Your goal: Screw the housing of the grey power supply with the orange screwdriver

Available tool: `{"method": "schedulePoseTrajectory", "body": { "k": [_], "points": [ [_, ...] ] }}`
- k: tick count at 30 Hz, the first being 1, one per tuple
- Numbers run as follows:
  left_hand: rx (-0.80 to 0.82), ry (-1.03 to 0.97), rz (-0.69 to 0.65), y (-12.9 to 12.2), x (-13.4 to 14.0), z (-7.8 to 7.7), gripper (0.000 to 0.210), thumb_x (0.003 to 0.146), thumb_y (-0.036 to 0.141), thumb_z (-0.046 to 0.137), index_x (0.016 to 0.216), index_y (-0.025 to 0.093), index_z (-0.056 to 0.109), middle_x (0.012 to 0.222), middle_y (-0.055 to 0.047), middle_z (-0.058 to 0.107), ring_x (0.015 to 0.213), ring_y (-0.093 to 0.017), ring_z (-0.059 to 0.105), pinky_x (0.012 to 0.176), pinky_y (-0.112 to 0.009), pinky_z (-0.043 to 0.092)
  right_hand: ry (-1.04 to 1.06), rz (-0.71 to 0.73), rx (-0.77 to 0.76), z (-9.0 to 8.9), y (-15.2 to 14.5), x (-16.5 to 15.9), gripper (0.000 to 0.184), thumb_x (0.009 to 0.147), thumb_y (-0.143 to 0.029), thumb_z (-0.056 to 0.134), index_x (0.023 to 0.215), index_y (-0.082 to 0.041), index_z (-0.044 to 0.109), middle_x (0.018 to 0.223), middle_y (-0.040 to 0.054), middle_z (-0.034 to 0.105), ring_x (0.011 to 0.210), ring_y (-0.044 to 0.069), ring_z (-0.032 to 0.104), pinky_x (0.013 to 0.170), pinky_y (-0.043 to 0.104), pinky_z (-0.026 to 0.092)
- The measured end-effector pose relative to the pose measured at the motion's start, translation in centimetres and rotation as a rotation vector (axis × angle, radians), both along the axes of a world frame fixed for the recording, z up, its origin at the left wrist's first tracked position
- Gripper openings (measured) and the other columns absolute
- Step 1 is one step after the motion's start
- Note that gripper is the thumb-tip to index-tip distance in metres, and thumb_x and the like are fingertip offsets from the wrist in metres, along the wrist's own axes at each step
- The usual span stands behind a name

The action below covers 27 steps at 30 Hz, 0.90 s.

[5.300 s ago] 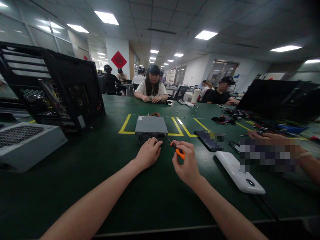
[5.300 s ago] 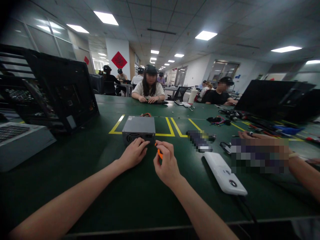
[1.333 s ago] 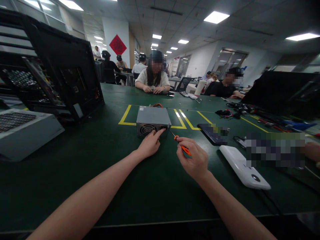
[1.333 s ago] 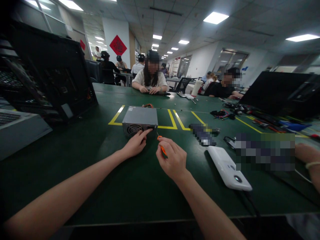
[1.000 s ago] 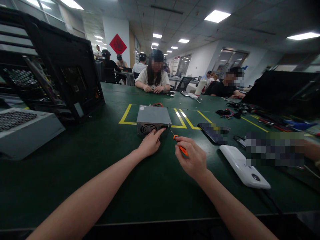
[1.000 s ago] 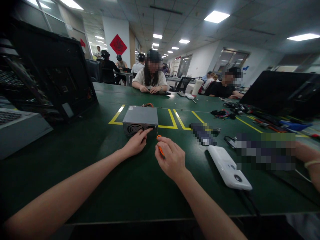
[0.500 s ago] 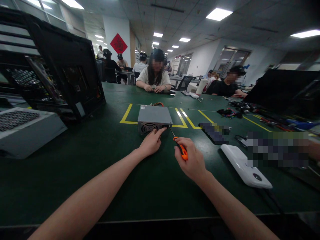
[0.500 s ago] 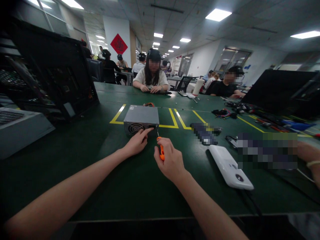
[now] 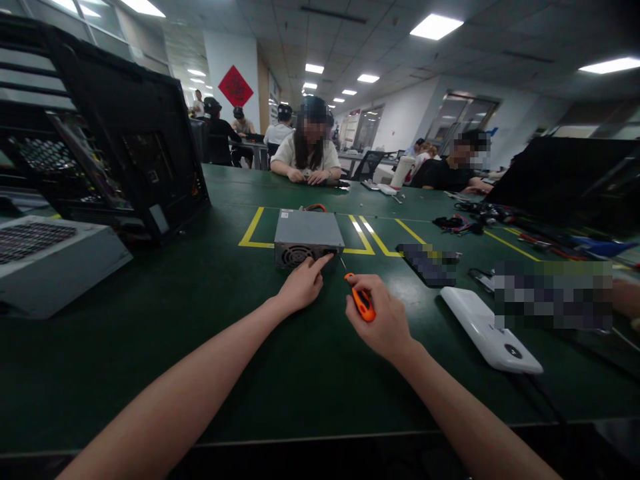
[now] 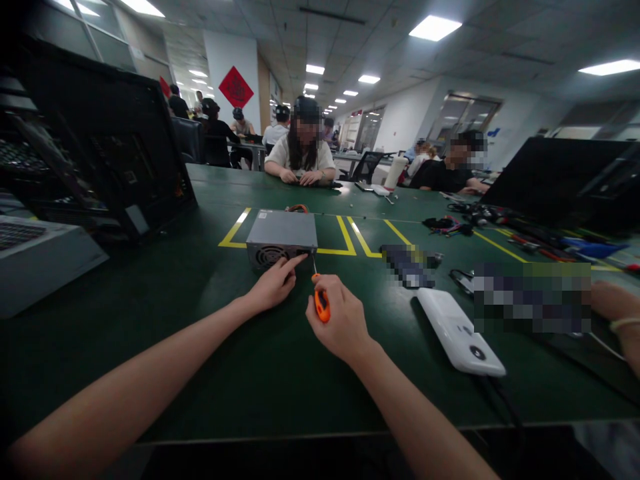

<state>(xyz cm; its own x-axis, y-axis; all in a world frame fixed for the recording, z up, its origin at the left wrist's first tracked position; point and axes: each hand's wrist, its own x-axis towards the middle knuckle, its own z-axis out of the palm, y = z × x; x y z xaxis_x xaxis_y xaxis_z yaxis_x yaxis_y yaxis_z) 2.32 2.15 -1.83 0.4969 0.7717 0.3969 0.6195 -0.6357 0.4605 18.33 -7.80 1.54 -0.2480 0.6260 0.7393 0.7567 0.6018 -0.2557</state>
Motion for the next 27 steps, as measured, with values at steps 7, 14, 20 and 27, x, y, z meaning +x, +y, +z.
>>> {"method": "schedulePoseTrajectory", "body": {
  "k": [7,14,20,27],
  "points": [
    [-0.003,-0.029,-0.004,0.2,0.0,-0.2,0.059,0.078,0.008,0.039,0.133,0.028,0.031,0.092,-0.003,0.048,0.082,-0.015,0.049,0.080,-0.028,0.042,-0.037,0.032,-0.006,0.1,0.1,0.0,0.018,0.079,-0.022,0.056,0.095,-0.021,0.049,0.101,0.0080,0.060,0.092,0.020,0.057,0.078,0.036,0.048],
    [0.037,-0.009,0.006,0.0,0.0,-0.1,0.057,0.079,0.009,0.040,0.132,0.025,0.032,0.090,-0.004,0.049,0.080,-0.015,0.050,0.076,-0.028,0.044,-0.065,0.080,-0.028,0.0,0.0,0.0,0.007,0.079,-0.019,0.054,0.084,-0.021,0.050,0.096,0.0072,0.061,0.091,0.020,0.058,0.079,0.037,0.046],
    [0.300,0.032,0.066,-1.2,0.1,0.8,0.043,0.082,0.012,0.037,0.124,0.020,0.044,0.102,-0.008,0.050,0.095,-0.019,0.050,0.083,-0.033,0.043,0.002,0.042,-0.053,0.3,-0.1,0.1,0.013,0.081,-0.023,0.052,0.093,-0.020,0.049,0.099,0.0092,0.057,0.091,0.020,0.055,0.077,0.036,0.047],
    [0.522,0.134,0.148,-1.7,0.1,1.5,0.048,0.077,0.010,0.046,0.124,0.020,0.045,0.140,-0.010,0.030,0.132,-0.025,0.020,0.107,-0.045,0.016,-0.055,0.019,-0.027,0.2,-0.3,-0.1,0.005,0.080,-0.024,0.054,0.079,-0.020,0.054,0.098,0.0079,0.054,0.085,0.018,0.057,0.073,0.034,0.048]
  ]
}}
